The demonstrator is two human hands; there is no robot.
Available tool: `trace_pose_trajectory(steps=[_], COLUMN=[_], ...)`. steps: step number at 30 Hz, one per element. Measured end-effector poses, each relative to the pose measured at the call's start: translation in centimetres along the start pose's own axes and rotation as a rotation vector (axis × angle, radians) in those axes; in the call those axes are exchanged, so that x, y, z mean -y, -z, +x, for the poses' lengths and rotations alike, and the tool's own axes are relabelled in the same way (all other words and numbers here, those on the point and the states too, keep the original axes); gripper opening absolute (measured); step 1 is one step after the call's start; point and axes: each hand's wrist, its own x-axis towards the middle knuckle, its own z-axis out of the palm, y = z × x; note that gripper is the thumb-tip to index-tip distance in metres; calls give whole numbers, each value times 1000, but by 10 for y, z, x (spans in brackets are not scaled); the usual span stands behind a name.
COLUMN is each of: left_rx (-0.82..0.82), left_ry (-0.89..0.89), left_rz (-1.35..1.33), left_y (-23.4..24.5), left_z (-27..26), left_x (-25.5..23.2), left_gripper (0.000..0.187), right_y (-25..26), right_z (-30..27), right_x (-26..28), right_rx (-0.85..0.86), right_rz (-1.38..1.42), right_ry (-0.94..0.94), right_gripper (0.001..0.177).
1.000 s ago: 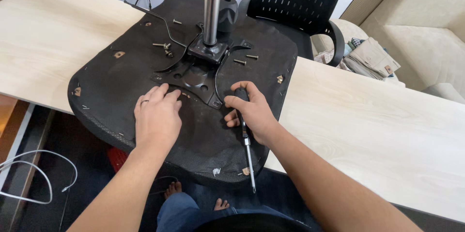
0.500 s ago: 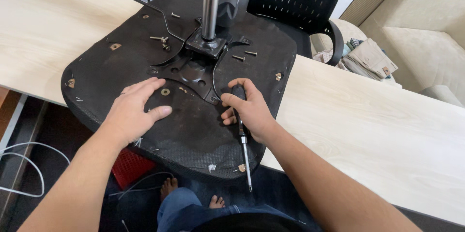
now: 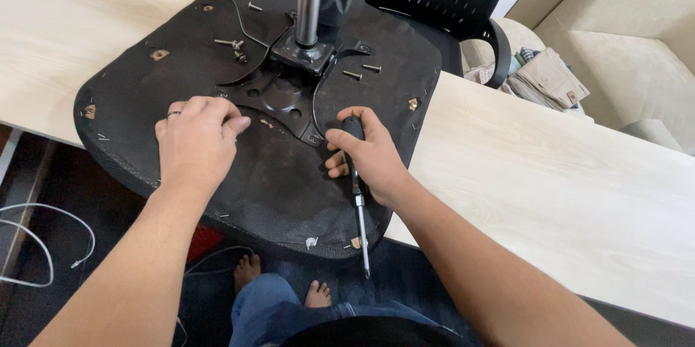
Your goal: The person uses a screwdriver to tighten screws into the underside of an overturned office chair seat, securing the central gas-lift mechanism. The person works on multiple screw locations around the metal bracket.
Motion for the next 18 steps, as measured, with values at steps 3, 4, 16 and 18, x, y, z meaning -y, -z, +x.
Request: trace_pose_trajectory(steps=[3,4,16,18], left_rx=[-43,-51,-352,-380], left_ry=[-55,-105,143,394], left_rz=[-220,-186,111,172], left_y=[2,2,6,11], left_z=[-8,-9,-34,-46], left_x=[5,6,6,2], left_gripper=[28,27,35,59], right_y=[1,1,48,69], right_z=[-1,0,11,12], right_x=[0,0,-9,-10], right_rx=[-9,-12,-171,-271], right_rz=[49,49,503,656], right_ry=[4,5,-28,-50], right_gripper=[43,43,32,38])
